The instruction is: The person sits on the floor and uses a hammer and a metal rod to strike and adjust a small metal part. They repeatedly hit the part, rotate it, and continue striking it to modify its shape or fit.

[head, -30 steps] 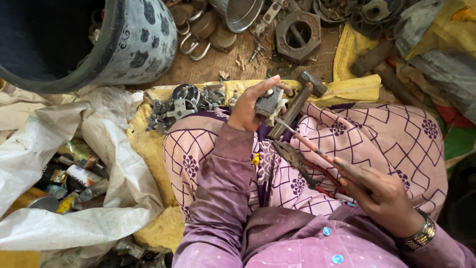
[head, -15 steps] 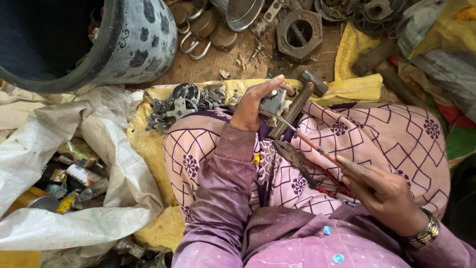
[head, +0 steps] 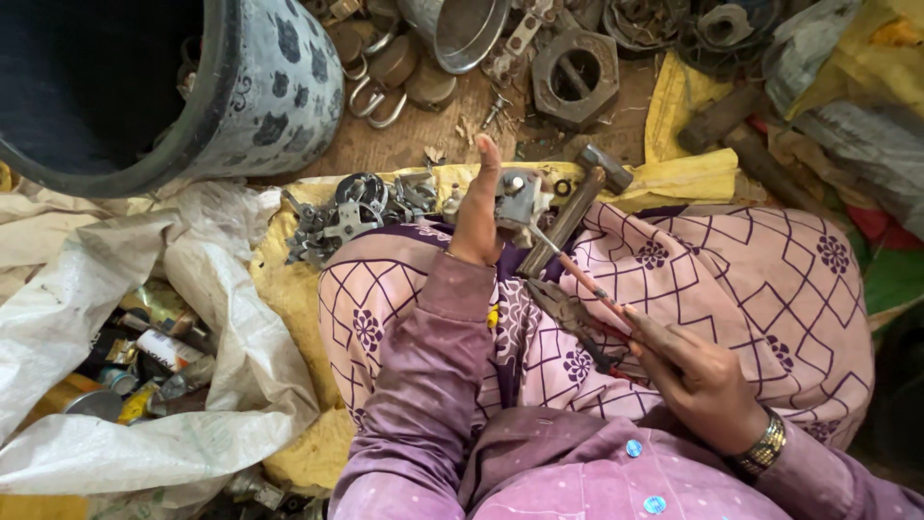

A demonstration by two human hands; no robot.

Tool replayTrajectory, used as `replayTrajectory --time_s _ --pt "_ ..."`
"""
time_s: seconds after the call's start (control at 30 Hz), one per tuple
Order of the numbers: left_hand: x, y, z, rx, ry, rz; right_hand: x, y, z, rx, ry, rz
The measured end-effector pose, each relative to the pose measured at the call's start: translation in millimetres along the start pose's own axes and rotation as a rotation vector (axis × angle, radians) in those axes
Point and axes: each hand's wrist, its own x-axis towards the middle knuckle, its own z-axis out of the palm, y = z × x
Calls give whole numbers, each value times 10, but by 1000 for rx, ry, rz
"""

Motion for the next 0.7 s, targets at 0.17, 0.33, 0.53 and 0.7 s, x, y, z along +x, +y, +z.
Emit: replayTrajectory --time_s 0.17,0.33,0.53,0.7 --pt "52 -69 10 215 141 -130 -21 28 -53 -37 -6 -71" --pt "74 -87 96 -208 385 -2 -85 181 159 355 -56 251" --pt "56 -32 -13 233 53 -201 13 365 140 -55 -11 -36" --pt "133 -123 -16 161 32 -283 105 417 -173 -113 -86 -135"
